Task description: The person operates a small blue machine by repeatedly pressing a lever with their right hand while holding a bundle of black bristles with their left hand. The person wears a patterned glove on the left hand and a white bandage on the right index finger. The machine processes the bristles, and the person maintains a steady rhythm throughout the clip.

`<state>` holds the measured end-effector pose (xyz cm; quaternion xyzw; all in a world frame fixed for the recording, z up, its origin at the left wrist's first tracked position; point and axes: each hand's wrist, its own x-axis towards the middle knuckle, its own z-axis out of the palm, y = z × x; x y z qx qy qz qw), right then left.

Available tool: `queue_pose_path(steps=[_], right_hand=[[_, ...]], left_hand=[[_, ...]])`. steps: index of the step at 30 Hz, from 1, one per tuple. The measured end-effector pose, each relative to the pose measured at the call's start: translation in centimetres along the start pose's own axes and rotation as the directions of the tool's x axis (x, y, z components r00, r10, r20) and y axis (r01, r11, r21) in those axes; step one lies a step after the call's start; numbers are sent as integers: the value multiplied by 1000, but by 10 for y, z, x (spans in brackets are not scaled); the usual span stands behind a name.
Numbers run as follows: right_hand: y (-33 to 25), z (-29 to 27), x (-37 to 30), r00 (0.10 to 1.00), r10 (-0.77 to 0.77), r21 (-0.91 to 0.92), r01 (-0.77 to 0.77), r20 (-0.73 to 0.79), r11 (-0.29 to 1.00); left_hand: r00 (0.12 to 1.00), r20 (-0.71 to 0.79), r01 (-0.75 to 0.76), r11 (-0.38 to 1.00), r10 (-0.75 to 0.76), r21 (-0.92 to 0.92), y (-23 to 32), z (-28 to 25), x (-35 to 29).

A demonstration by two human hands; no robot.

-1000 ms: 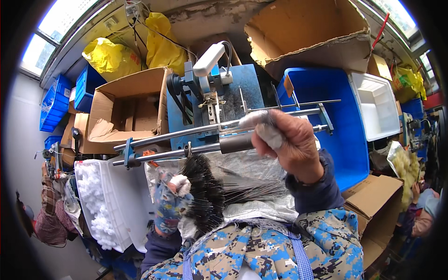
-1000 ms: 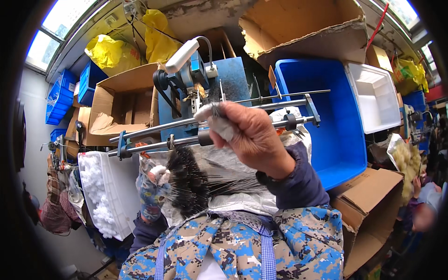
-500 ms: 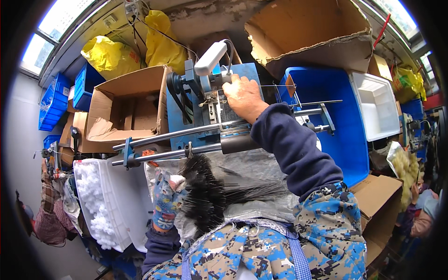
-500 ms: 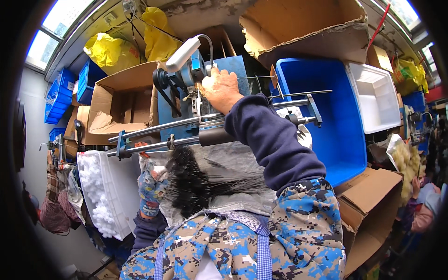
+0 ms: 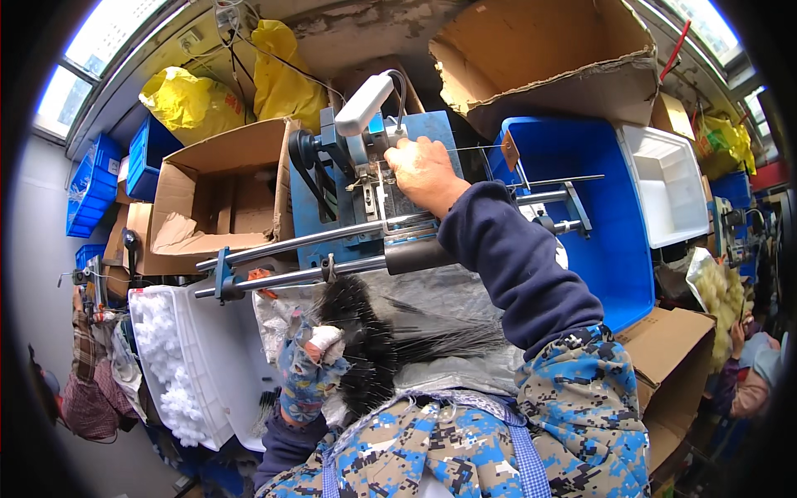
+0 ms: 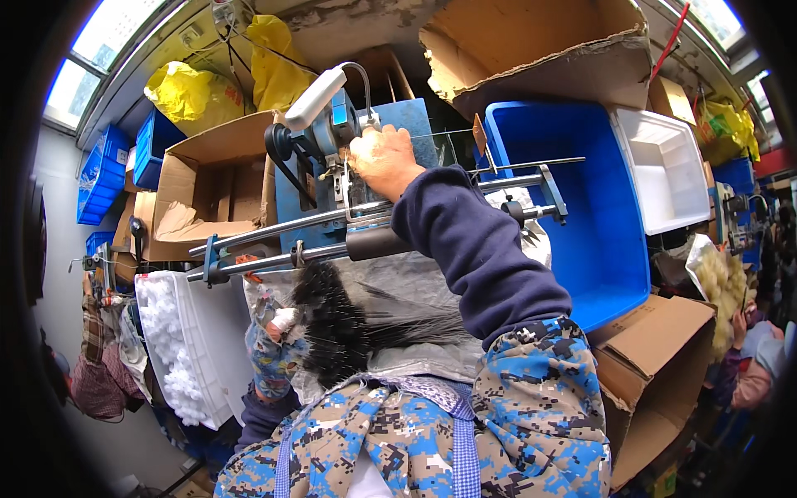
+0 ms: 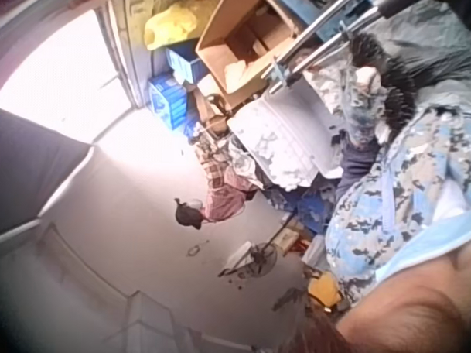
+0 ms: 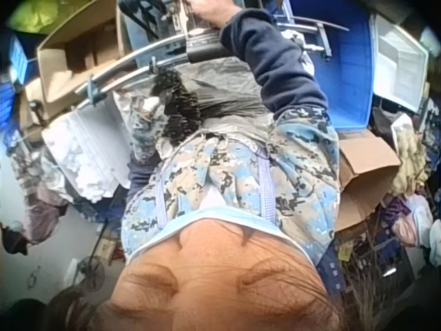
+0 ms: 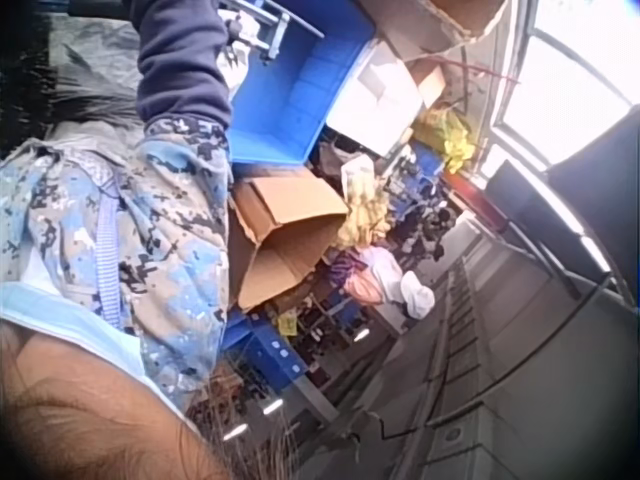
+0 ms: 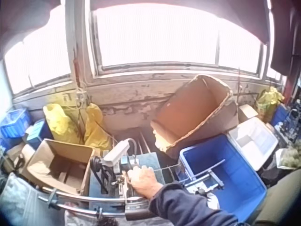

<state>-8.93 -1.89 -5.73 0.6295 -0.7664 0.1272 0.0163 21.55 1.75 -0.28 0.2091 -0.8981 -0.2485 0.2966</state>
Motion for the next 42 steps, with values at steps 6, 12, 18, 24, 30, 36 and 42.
queue_pose_path(steps=[6, 12, 18, 24, 30, 36, 42], right_hand=[[2, -2, -4, 993, 112, -57, -113, -20, 992], [6, -19, -50, 985, 111, -77, -122, -128, 990], [-2, -23, -54, 970, 240, 52, -242, 44, 969], [-24, -7, -43, 983, 184, 41, -183, -13, 982], [-58, 0, -26, 987, 158, 128, -153, -33, 980], [-9, -15, -47, 989, 137, 88, -142, 62, 986], [30, -45, -43, 978, 106, -269, -152, -179, 951]], left_hand=[[995, 50, 92, 993, -88, -80, 0, 2, -5], [988, -3, 157, 987, -157, -32, -3, -5, -13], [1000, -18, 15, 999, -16, -46, 3, 12, 3], [983, -71, 165, 985, -168, -39, -4, 8, -17], [986, -62, 155, 988, -156, -18, 12, 1, -3], [968, -167, 190, 982, -186, 10, 0, -3, -9], [888, -136, 381, 868, -440, -320, 0, 10, -19]])
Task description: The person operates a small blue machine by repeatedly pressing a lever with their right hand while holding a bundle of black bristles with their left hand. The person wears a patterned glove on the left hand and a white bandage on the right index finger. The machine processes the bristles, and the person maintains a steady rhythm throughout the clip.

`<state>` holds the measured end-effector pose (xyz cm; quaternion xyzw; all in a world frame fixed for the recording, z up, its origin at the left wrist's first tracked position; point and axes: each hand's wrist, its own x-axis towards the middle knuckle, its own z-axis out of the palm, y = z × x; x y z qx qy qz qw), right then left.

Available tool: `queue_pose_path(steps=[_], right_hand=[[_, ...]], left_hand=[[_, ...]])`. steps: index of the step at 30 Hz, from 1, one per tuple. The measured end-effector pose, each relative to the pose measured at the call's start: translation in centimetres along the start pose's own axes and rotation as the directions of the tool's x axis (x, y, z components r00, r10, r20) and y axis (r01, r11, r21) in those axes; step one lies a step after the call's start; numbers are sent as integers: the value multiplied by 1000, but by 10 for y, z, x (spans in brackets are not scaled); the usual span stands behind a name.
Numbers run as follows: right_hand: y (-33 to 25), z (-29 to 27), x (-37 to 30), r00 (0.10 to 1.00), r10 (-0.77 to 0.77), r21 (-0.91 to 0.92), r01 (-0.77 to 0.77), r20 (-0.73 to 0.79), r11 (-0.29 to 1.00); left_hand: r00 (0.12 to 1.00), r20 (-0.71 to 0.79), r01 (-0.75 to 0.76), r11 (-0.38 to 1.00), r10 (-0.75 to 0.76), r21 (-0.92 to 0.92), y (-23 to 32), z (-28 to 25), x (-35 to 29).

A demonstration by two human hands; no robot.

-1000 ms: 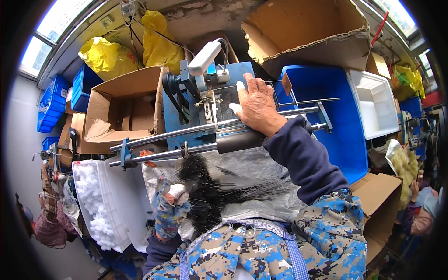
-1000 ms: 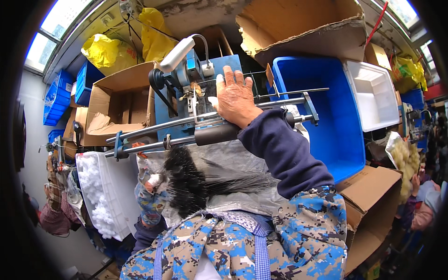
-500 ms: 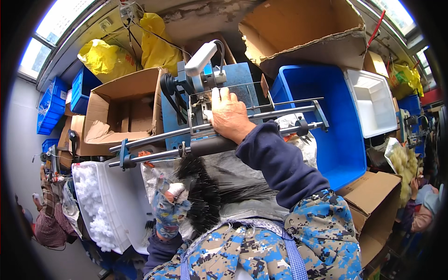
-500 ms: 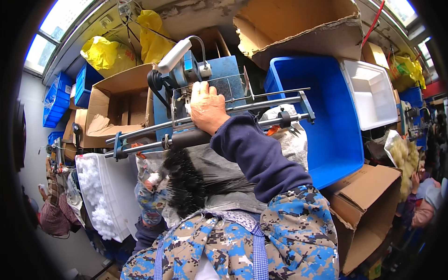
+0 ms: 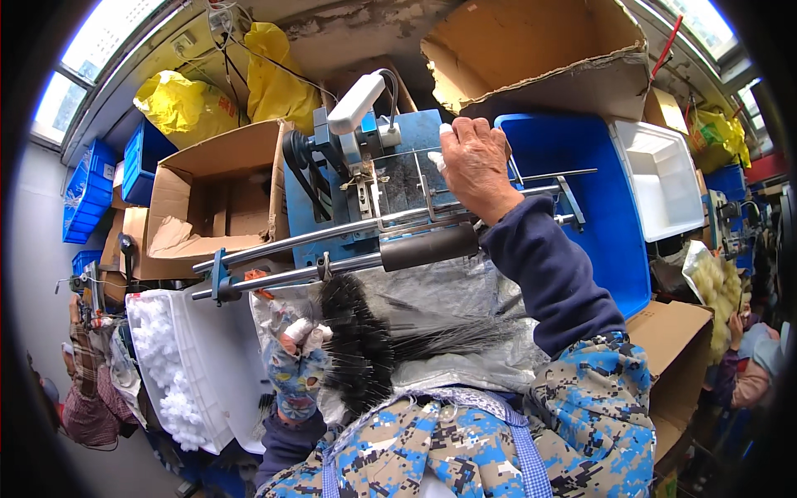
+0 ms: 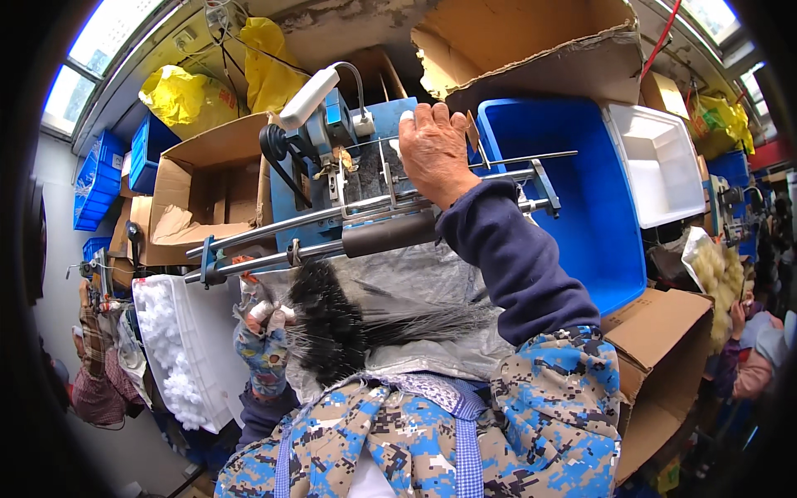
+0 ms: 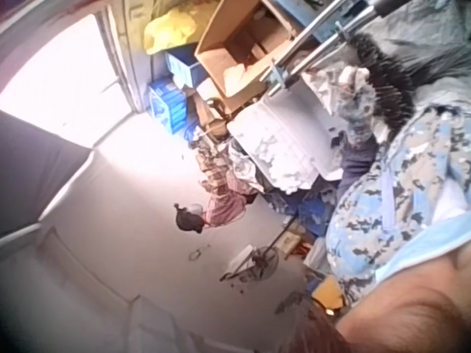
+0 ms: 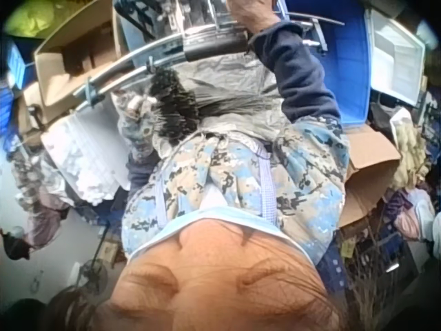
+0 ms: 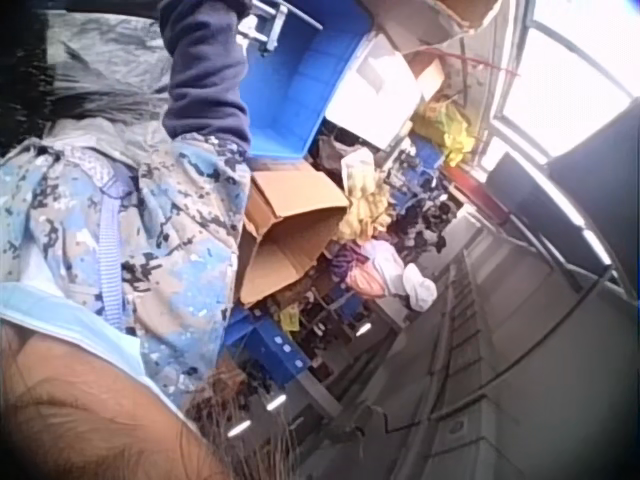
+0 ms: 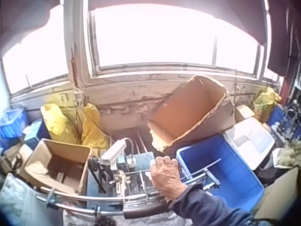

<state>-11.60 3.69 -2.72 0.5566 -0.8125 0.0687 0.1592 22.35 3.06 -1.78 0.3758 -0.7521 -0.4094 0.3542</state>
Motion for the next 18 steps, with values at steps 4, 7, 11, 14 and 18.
queue_pose_path(steps=[4, 7, 11, 14, 18], right_hand=[[17, 12, 14, 937, -69, -10, 77, 342, 997], [13, -18, -1, 953, -181, 73, 168, 244, 983], [6, -94, -62, 854, -374, 431, 203, 361, 879], [-50, -86, -86, 931, -360, 871, 231, -67, 434], [-111, -84, -89, 982, -176, 920, -2, -73, -391]], left_hand=[[997, 36, -75, 997, 74, 1, 12, 5, 13], [986, -168, -21, 1000, 18, -16, -9, -19, -2], [950, -303, -2, 963, -82, -268, -13, -45, 9], [995, -97, -30, 939, -3, -342, 2, -12, 13], [903, 326, -298, 955, 281, 3, 42, 23, 15]])
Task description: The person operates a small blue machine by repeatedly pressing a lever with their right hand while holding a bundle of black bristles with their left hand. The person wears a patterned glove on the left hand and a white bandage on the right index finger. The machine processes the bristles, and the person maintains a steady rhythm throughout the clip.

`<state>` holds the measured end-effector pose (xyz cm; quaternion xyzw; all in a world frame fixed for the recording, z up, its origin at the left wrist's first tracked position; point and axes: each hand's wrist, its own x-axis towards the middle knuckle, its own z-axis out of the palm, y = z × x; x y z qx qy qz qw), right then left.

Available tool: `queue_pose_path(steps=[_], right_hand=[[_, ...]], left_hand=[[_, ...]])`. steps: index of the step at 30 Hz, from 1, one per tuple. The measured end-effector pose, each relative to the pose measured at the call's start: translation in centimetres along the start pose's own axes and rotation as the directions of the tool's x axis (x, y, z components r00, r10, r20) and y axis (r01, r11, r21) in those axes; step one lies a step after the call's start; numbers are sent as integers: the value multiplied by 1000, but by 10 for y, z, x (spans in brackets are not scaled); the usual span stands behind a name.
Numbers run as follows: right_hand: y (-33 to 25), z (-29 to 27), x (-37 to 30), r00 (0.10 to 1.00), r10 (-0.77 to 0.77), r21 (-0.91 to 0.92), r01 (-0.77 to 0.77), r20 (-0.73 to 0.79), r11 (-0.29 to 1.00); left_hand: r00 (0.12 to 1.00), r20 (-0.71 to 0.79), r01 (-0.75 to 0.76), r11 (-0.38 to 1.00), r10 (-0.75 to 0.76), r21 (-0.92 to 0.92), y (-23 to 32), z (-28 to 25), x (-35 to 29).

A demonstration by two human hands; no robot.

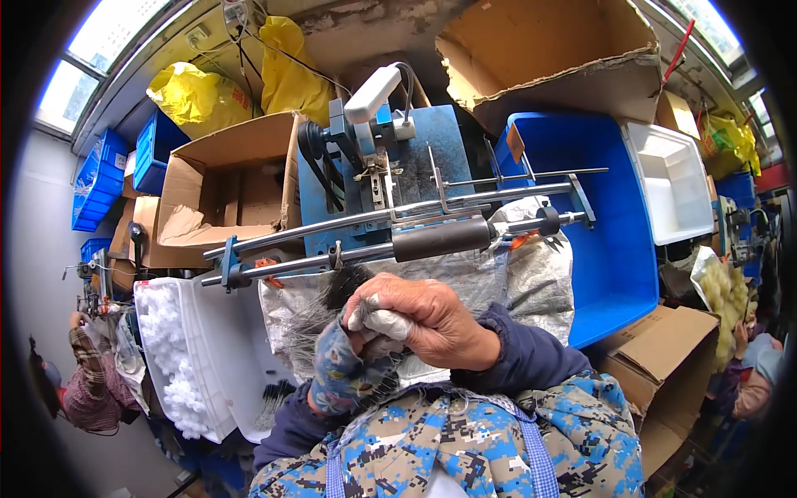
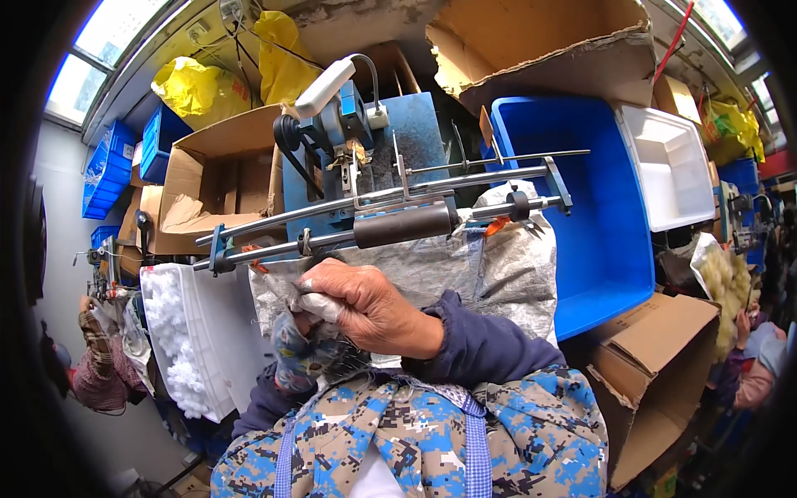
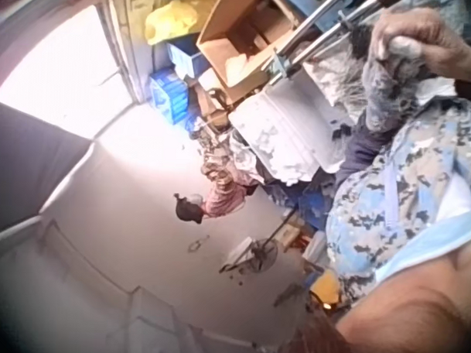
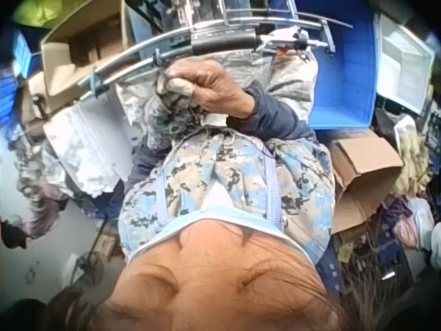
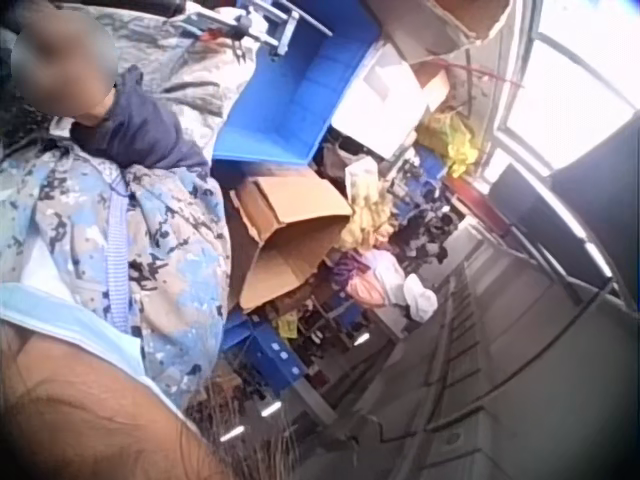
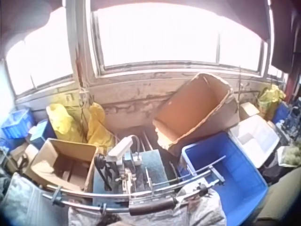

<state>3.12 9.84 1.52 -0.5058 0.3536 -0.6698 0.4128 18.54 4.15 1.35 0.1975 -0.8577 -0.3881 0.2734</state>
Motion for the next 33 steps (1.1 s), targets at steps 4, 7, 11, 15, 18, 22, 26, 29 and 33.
queue_pose_path(steps=[4, 7, 11, 15, 18, 22, 26, 29, 33], right_hand=[[-42, -37, 11, 979, 81, 200, -43, -185, 979], [-53, -81, 35, 970, -17, -446, -95, -241, 890], [24, -101, 76, 997, -68, -998, -43, -46, 41], [66, -121, 87, 993, 67, -975, -80, -96, -207], [72, -122, 87, 989, 89, -974, -98, -119, -206], [77, -121, 89, 985, 119, -968, -98, -128, -231], [77, -124, 87, 990, 93, -978, -89, -108, -188], [76, -124, 87, 992, 91, -984, -77, -92, -160], [88, -130, 91, 988, 86, -990, -120, -126, -71]], left_hand=[[999, -3, 41, 998, -41, -53, -30, -14, -18], [996, 89, -49, 842, 2, 537, -70, -35, -19], [991, 122, -44, 707, -60, 706, -120, -30, -49], [974, 93, 122, 825, -207, 552, -137, -21, -60], [990, 115, 5, 827, -84, 562, -115, -28, -50], [956, 174, 120, 853, -238, 508, -108, -30, -46], [972, 136, 88, 835, -191, 543, -111, -27, -47], [948, 147, 200, 889, -282, 412, -125, -27, -61], [982, 74, 135, 919, -174, 371, -119, -23, -50]])
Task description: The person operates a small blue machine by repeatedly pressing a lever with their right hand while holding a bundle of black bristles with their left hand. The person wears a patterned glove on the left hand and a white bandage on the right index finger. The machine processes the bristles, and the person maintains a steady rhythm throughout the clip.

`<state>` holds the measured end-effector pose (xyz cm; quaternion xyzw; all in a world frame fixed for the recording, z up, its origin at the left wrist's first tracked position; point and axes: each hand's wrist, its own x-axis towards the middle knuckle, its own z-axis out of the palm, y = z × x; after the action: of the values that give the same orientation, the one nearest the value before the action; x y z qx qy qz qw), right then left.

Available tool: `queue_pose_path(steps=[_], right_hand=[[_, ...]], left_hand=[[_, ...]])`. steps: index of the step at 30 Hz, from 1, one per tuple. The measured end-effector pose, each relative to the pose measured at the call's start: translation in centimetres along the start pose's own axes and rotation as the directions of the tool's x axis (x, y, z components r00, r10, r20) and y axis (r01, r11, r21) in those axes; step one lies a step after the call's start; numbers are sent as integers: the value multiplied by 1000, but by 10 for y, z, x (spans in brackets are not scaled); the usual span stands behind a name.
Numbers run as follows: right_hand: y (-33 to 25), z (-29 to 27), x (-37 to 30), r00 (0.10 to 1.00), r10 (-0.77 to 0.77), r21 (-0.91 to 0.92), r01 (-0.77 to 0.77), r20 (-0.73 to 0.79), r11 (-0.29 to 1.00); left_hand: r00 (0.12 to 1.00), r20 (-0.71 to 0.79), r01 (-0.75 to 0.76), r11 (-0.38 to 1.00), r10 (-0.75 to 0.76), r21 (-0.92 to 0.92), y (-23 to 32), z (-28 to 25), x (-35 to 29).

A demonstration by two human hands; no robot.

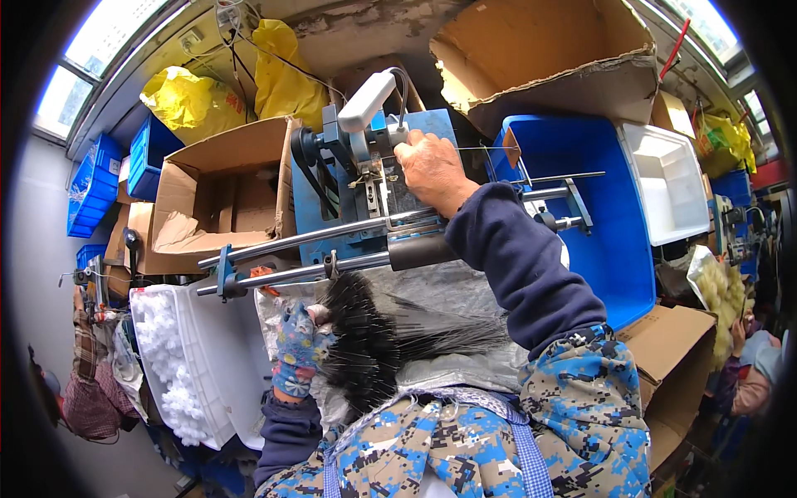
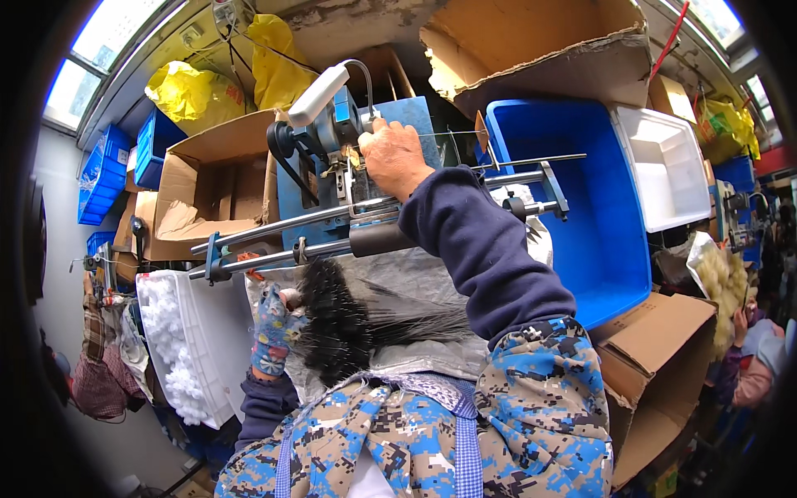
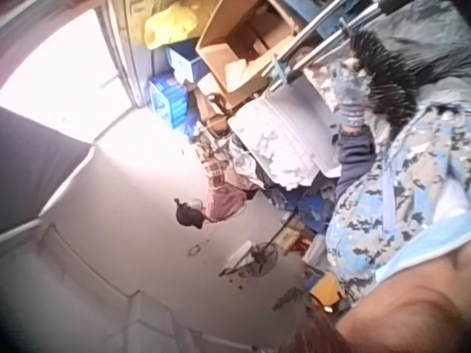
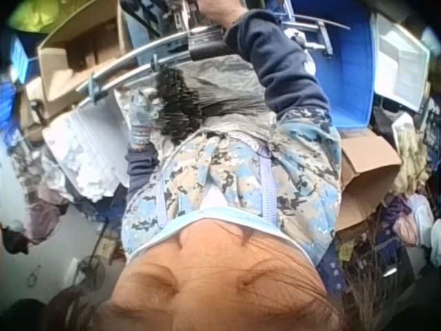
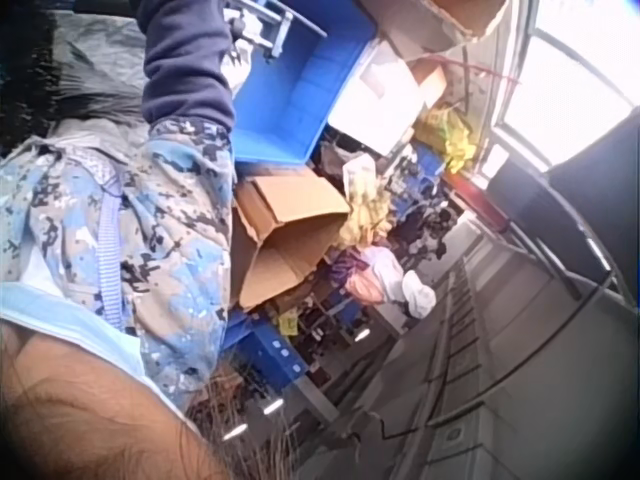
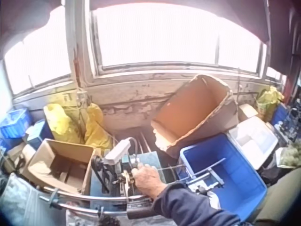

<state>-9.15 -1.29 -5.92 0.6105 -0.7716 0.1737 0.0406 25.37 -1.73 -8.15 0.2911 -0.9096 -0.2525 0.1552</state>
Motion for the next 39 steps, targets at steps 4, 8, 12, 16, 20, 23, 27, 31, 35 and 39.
queue_pose_path(steps=[4, 8, 12, 16, 20, 23, 27, 31, 35, 39], right_hand=[[7, 6, 1, 999, 36, 38, -36, 12, 999], [5, -3, -1, 993, 109, -96, -105, 43, 990], [7, -21, -30, 997, 63, -112, -68, -44, 991], [-1, -24, -49, 991, 126, -56, -124, 37, 991], [-8, -24, -44, 973, 196, -10, -197, 120, 980], [-14, -11, -42, 988, 151, 10, -152, 43, 988], [-37, -5, -31, 992, 118, 17, -118, 37, 993], [-62, -1, -21, 993, 96, 2, -96, 72, 995], [-31, -8, -33, 998, -51, -107, 55, 35, 993], [-4, -32, -42, 991, 17, -85, -6, 134, 996]], left_hand=[[998, -15, 63, 998, -63, 15, 7, -2, 1], [1000, -17, -3, 997, 5, 80, 9, -9, -1], [993, -85, -75, 994, 82, 83, 24, -22, 0], [955, -235, -190, 982, 181, -15, 53, -18, 13], [984, -168, -102, 941, 50, -322, 81, -20, 20], [962, -17, 173, 658, -272, -733, 86, -32, 10], [978, -205, -151, 833, 46, -532, 82, -43, 9], [920, -384, -233, 893, 75, -385, 88, -32, 4], [947, -216, 12, 697, -238, -717, 84, -37, -1], [883, -291, 139, 797, -369, -588, 70, -31, -9]])
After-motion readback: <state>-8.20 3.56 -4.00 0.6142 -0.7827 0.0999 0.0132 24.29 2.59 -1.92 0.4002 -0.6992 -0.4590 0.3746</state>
